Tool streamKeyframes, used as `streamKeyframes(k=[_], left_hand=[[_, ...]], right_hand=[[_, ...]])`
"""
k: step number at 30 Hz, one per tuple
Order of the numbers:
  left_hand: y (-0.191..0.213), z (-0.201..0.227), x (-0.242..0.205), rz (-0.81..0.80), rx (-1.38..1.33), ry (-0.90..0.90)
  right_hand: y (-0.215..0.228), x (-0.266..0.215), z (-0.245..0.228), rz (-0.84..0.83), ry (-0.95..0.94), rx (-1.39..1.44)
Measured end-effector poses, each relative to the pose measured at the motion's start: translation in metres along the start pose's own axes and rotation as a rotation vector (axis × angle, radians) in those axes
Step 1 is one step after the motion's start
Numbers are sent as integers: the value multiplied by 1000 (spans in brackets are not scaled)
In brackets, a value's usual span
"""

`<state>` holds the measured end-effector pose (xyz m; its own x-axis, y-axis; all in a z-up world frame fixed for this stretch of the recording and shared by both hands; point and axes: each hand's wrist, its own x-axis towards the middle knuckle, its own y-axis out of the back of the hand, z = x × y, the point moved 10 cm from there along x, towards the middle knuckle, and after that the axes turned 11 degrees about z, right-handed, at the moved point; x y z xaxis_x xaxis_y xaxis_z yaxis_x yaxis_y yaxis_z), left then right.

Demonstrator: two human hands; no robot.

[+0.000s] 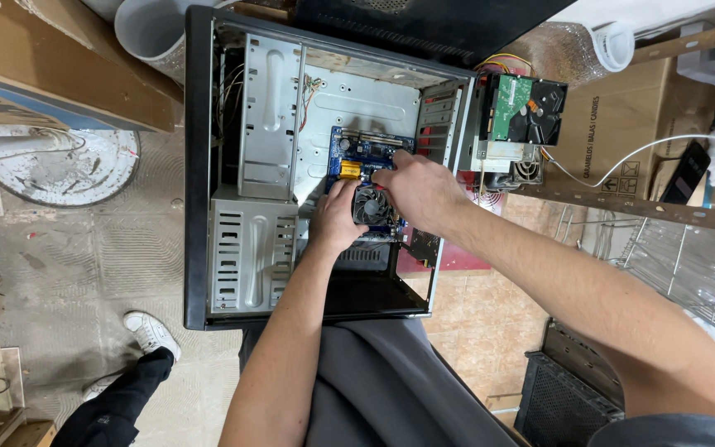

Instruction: The person uses a screwdriver to loosen and remove a CPU cooler from a motherboard inside an open computer case. They unscrew fasteners, detach the cooler, and inspect it while holding it in their hands.

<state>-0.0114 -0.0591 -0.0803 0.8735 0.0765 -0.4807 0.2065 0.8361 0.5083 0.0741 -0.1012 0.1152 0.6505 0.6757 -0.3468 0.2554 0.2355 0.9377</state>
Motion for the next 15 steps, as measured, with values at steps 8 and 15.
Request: streamKeyframes(k=[8,15], left_hand=[[2,2,1,5,12,-7],[1,3,-1,-12,50,-3]], right_hand=[[-8,-6,3,-7,20,45],[-41,-4,22,-150,-206,223]])
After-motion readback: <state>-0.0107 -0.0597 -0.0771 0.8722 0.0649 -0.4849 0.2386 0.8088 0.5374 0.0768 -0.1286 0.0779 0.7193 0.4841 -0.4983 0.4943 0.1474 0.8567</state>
